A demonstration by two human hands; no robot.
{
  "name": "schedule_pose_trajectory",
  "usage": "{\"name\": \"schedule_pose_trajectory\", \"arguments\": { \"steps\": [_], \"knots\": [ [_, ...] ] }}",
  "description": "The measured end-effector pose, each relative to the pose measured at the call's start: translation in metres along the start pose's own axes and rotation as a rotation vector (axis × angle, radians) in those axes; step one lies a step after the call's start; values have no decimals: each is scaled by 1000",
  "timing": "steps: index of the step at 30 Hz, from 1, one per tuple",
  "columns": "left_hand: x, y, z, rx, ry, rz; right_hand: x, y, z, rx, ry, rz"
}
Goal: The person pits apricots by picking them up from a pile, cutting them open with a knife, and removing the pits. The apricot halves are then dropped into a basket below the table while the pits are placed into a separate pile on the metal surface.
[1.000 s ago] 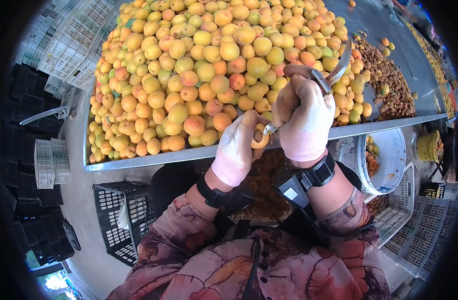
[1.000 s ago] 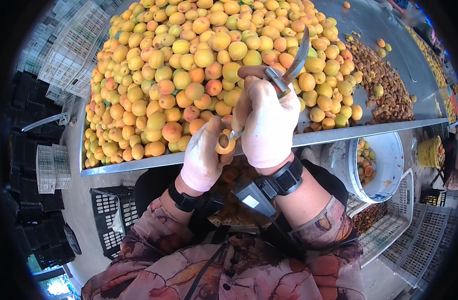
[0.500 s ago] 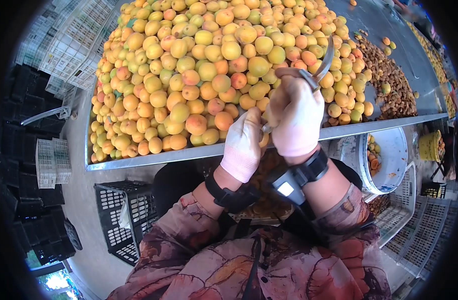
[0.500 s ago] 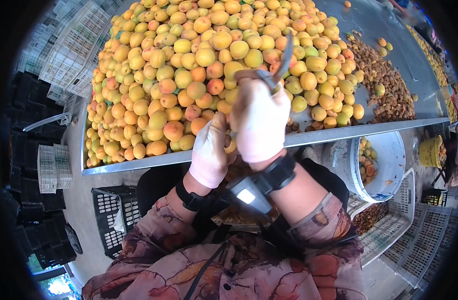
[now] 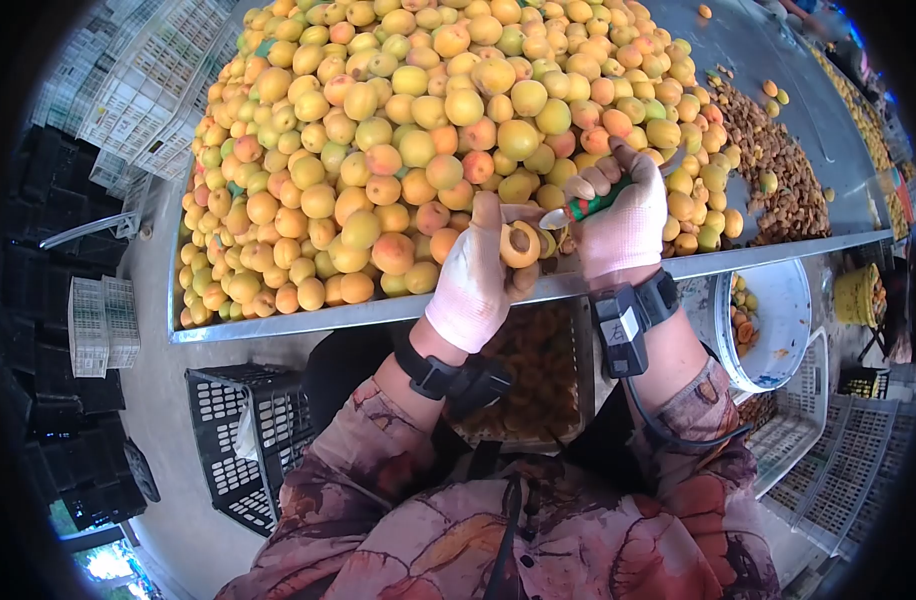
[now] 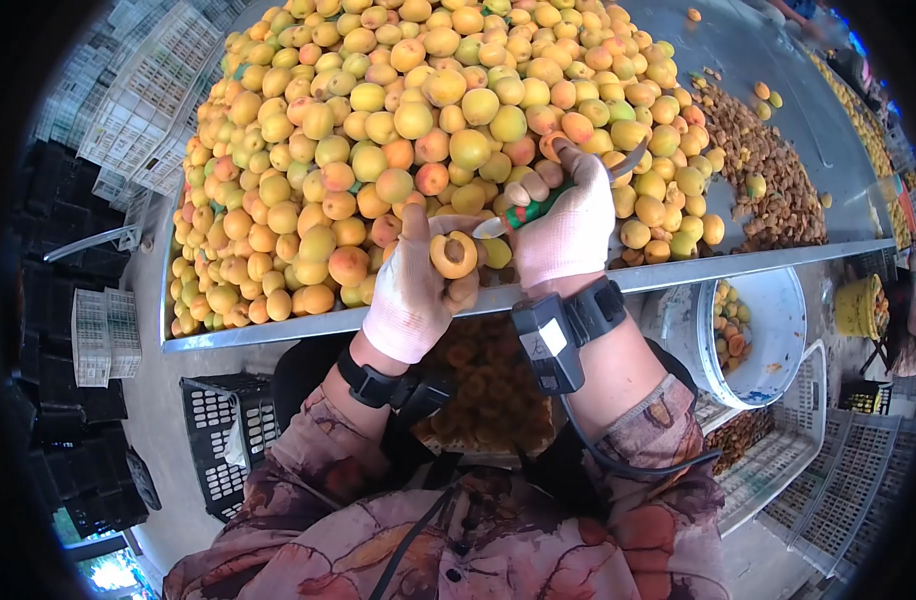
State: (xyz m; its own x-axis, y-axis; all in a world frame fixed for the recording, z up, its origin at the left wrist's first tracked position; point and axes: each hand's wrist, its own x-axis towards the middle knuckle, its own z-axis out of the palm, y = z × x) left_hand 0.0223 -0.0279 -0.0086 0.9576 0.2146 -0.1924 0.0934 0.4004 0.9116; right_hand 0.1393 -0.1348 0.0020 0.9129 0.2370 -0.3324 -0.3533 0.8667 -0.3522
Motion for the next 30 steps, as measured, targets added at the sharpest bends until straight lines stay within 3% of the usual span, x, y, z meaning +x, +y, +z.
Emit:
{"name": "schedule_pose_trajectory", "arguments": {
  "steps": [1,3,5,8,11,15,18,19,20,22,23,25,27,28,29,30],
  "knots": [
    [2,2,-1,-174,16,-86,0,-3,0,-124,-21,-51],
    [7,-2,-13,603,-58,553,-2,-11,2,-372,-64,-158],
    [6,-5,-18,837,-94,687,-6,-17,3,-528,-109,-223],
    [-10,14,3,323,-60,74,-6,-19,3,-679,-117,-307],
    [-2,-2,-2,380,16,123,-8,-21,4,-927,-164,-339],
    [-2,-2,-9,923,119,246,-2,-17,5,-1099,-202,-350],
    [-10,5,-10,915,51,271,23,-3,-9,-1475,-370,-580],
    [-11,8,-13,938,-50,254,21,1,-3,-1603,-411,-648],
    [-13,11,-17,959,-152,237,11,-4,0,-1752,-428,-536],
    [-19,23,-21,1027,-365,186,9,2,2,-1965,-566,-575],
    [-20,21,-28,1044,-512,283,11,7,1,-2069,-620,-568],
    [-23,20,-28,958,-531,426,15,17,-6,-2173,-653,-587],
    [-26,31,-28,819,-442,49,15,24,-6,-2304,-612,-502],
    [-24,36,-31,852,-401,-33,17,23,-6,-2285,-612,-480],
    [-23,36,-35,806,-310,-79,18,20,-6,-2098,-663,-467],
    [-22,35,-36,808,-197,57,18,17,-8,-1911,-709,-451]
  ]
}}
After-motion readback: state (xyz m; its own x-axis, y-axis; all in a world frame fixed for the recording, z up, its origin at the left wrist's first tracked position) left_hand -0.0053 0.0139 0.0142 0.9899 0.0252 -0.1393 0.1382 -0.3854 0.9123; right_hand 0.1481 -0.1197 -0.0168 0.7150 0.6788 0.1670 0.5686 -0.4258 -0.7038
